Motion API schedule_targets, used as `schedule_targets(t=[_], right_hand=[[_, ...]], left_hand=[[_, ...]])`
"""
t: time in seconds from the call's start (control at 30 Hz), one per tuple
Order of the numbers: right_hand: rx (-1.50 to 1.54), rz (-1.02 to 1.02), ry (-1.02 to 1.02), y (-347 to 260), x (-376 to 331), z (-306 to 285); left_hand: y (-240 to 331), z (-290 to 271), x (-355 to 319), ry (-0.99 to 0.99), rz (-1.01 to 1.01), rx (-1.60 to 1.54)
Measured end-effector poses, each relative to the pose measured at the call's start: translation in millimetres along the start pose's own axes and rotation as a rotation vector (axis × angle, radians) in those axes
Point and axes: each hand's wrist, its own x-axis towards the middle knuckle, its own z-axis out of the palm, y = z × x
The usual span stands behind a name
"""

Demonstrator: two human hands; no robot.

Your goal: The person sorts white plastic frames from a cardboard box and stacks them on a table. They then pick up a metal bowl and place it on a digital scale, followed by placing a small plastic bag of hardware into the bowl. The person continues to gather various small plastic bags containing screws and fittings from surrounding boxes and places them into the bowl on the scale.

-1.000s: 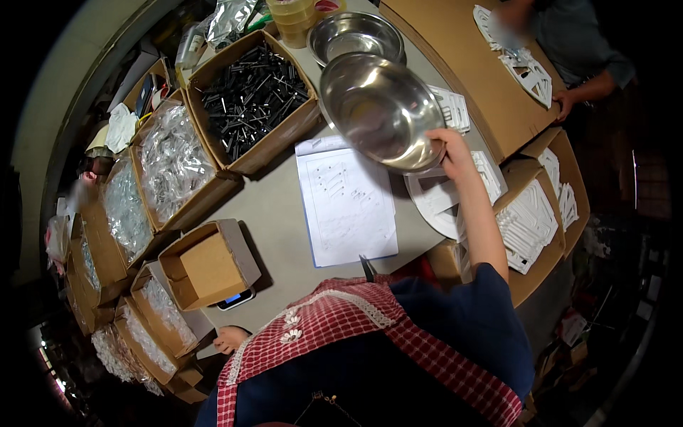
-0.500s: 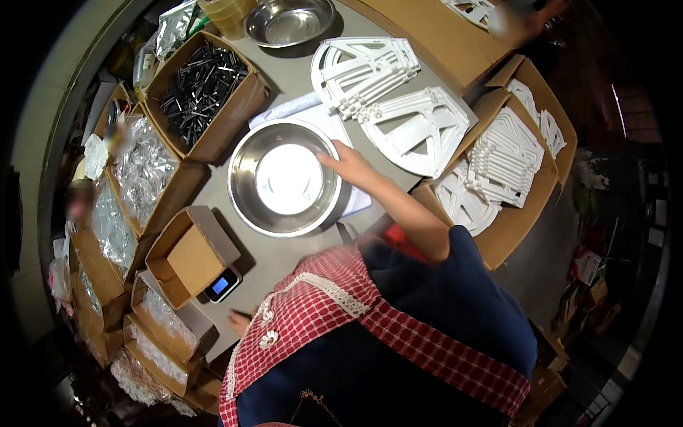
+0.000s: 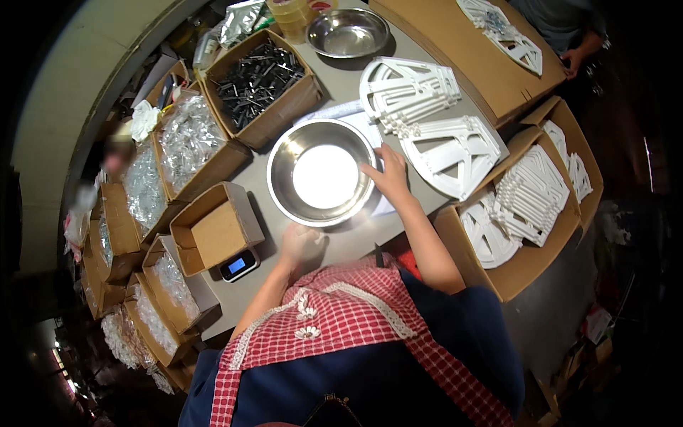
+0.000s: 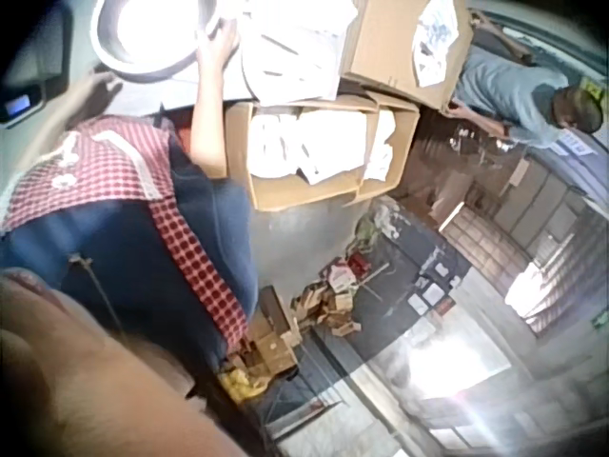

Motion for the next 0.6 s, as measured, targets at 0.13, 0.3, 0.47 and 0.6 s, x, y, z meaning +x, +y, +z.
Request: schedule_targets(t=[0.13, 0.3, 0.47, 0.6], right_hand=[[-0.068, -0.051, -0.067, 12, 0, -2], [-0.091, -0.091, -0.147, -13, -25, 15], [-0.139, -0.071, 0.015, -17, -25, 40], [0.042, -0.003, -0.149, -14, 7, 24]], left_hand=[[33, 15, -26, -0.086, -0.091, -0.297], [22, 2, -62, -0.188, -0.308, -0.484], [16, -14, -32, -0.035, -0.118, -0.400], [16, -36, 6, 0.148, -0.164, 0.058]])
